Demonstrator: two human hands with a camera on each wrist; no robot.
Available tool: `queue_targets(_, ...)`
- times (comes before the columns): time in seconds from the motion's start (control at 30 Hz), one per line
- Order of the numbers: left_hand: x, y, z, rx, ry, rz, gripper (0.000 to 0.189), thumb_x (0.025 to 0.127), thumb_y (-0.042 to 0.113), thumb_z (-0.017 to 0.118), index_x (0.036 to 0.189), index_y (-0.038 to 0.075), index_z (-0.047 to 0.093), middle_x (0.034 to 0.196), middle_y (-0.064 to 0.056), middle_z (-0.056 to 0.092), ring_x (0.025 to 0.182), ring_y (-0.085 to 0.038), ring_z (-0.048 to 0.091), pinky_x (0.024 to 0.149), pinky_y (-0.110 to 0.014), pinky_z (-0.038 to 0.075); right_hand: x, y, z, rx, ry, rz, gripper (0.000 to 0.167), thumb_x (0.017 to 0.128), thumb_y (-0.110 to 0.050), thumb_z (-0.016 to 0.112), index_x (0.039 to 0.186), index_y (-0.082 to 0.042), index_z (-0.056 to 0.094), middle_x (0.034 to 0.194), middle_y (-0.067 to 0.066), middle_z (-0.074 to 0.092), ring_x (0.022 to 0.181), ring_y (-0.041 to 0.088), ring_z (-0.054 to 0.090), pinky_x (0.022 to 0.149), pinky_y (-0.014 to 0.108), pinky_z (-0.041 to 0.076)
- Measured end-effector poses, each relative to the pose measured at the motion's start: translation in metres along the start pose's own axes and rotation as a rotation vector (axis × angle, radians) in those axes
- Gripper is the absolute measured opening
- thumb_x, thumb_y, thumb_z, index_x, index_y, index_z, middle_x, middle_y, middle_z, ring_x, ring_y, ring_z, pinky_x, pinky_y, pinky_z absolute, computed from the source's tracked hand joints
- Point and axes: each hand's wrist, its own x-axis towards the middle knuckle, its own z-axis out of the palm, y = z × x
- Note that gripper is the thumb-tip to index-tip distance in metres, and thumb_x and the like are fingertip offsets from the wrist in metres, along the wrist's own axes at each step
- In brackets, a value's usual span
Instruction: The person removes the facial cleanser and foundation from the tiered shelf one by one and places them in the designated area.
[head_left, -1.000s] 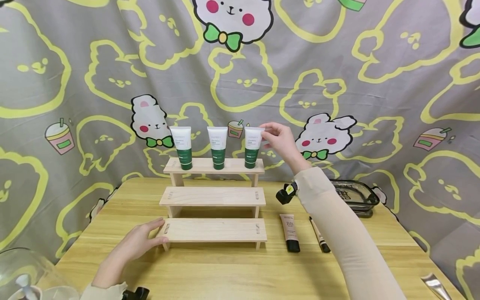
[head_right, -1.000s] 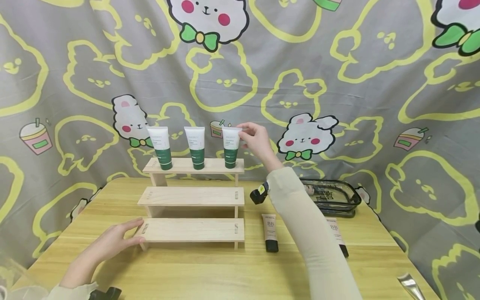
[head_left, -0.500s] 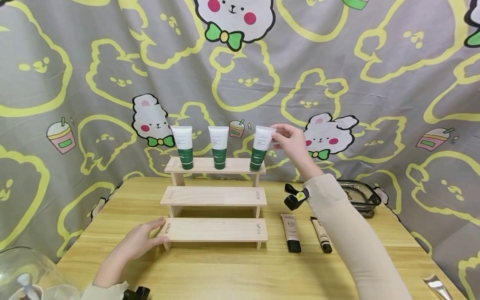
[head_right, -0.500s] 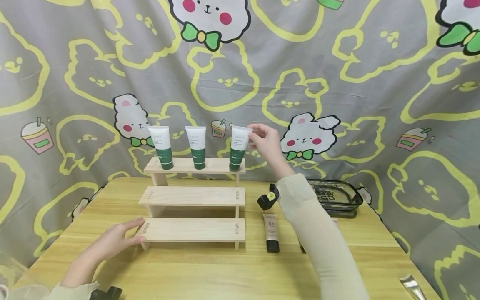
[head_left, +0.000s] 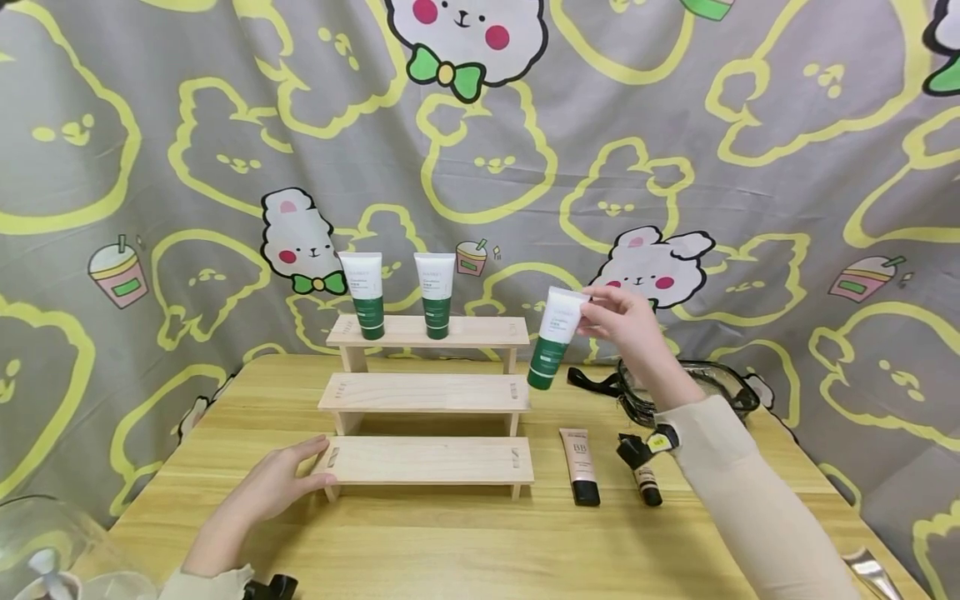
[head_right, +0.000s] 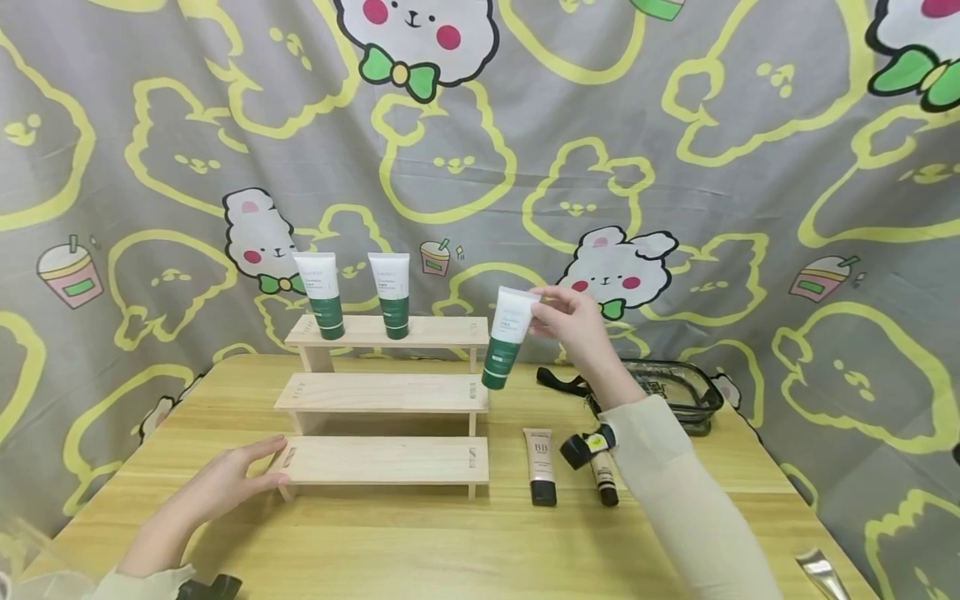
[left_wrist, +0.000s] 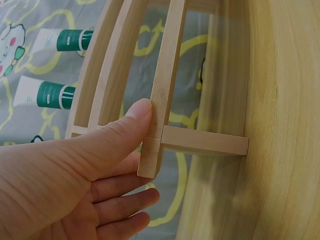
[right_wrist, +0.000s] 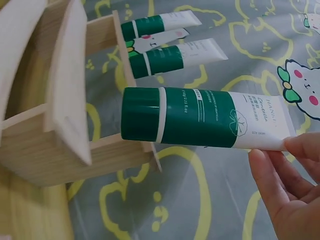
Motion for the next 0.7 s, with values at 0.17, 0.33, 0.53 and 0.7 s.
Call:
queue_targets(0.17,0.0,-0.001,0.0,-0.005,-0.004,-0.007,0.067,0.081,0.037,0.068,0.125,-0.01,0.05,0.129,-0.027,0.047,0.116,-0.045,0.043,0.095,-0.057,0.036,-0.019,0.012,-0.01,0.024,-0.047,0.056,0.024,0.091,-0.005,0.057,0.113,0.004,0.054,0.092,0.006,0.062,0.077,0.016,0.064,0.076,0.033,0.054)
queue_targets(0.33,-0.001,0.0,0.0,-0.009,-0.005,-0.001,0.066,0.081,0.036,0.068,0.125,-0.01,0.05,0.129,-0.027,0.046,0.116,-0.045,0.043,0.095,-0.057,0.035,-0.038,0.032,-0.02,-0.022,-0.078,0.116,0.033,0.092,-0.008,0.057,0.119,0.009,0.05,0.098,0.007,0.061,0.082,0.017,0.063,0.077,0.033,0.054)
queue_targets(0.53,-0.001,0.0,0.0,-0.011,-0.006,0.003,0.066,0.081,0.036,0.068,0.125,-0.01,0.05,0.13,-0.027,0.046,0.116,-0.045,0.043,0.095,-0.056,0.036,-0.06,0.065,-0.034,-0.062,-0.141,0.19,0.036,0.091,-0.006,0.057,0.119,0.015,0.048,0.097,0.012,0.061,0.078,0.019,0.063,0.075,0.033,0.055)
queue_targets(0.7,0.0,0.0,0.0,-0.004,-0.006,0.005,0.066,0.081,0.036,0.068,0.125,-0.009,0.05,0.129,-0.027,0.046,0.116,-0.045,0.044,0.094,-0.056,0.037,-0.079,0.086,-0.042,-0.067,-0.23,0.283,0.034,0.088,-0.002,0.056,0.116,0.016,0.048,0.09,0.013,0.062,0.075,0.021,0.063,0.075,0.038,0.055)
